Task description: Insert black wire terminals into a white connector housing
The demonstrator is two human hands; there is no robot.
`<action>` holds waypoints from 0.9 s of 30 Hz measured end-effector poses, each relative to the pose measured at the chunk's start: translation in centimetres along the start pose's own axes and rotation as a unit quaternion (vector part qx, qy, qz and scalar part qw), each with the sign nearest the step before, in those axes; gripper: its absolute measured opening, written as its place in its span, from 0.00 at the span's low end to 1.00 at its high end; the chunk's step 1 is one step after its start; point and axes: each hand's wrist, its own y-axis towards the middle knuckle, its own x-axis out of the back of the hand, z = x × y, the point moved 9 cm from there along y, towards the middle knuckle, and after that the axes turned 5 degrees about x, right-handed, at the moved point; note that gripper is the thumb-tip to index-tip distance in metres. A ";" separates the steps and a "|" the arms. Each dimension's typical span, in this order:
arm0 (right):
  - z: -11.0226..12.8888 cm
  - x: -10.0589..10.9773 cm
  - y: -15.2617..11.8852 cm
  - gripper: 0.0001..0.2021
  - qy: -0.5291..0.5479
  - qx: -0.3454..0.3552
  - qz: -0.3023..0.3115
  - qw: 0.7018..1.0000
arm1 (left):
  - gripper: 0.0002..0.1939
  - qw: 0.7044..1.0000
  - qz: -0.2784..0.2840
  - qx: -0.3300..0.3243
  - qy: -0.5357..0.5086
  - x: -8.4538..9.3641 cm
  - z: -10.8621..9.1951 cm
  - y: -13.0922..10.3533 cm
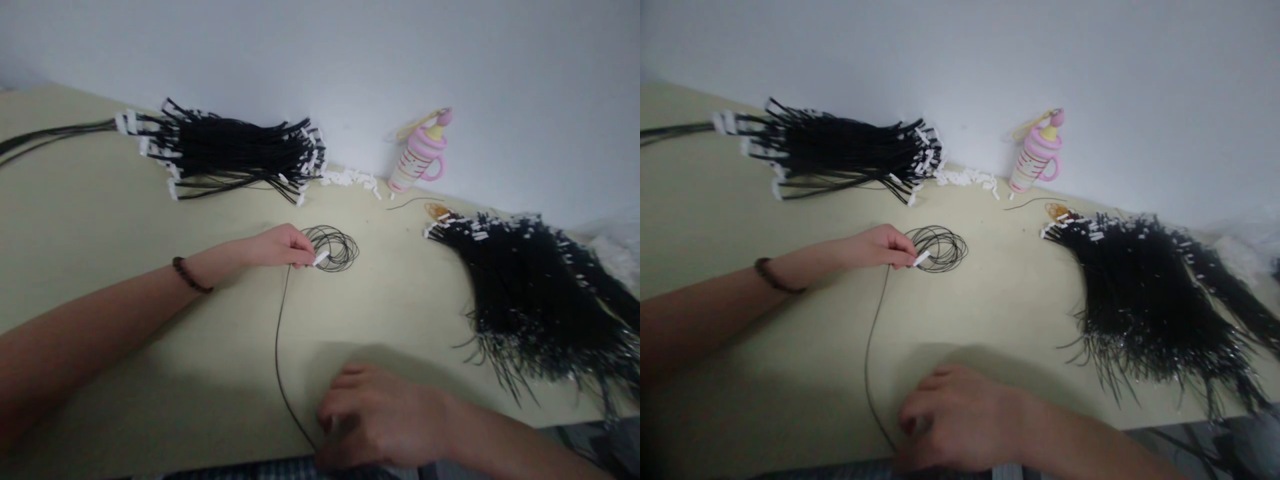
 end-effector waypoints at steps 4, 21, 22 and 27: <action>-0.8 1.9 -0.7 0.11 0.064 -0.022 -0.099 0.993 | 0.13 0.997 -0.062 0.001 -0.050 1.1 0.1 -0.3; 0.3 -0.2 -3.4 0.13 0.133 -0.138 -0.082 0.978 | 0.11 0.987 -0.037 -0.026 -0.156 1.1 -0.1 -0.7; 0.5 -0.5 -3.4 0.11 0.130 -0.137 -0.095 0.977 | 0.11 0.987 -0.036 -0.027 -0.152 1.1 -0.2 -0.7; 1.1 -1.7 -3.2 0.10 0.070 -0.128 -0.136 0.980 | 0.10 0.989 -0.012 -0.023 -0.142 0.2 -0.5 -0.8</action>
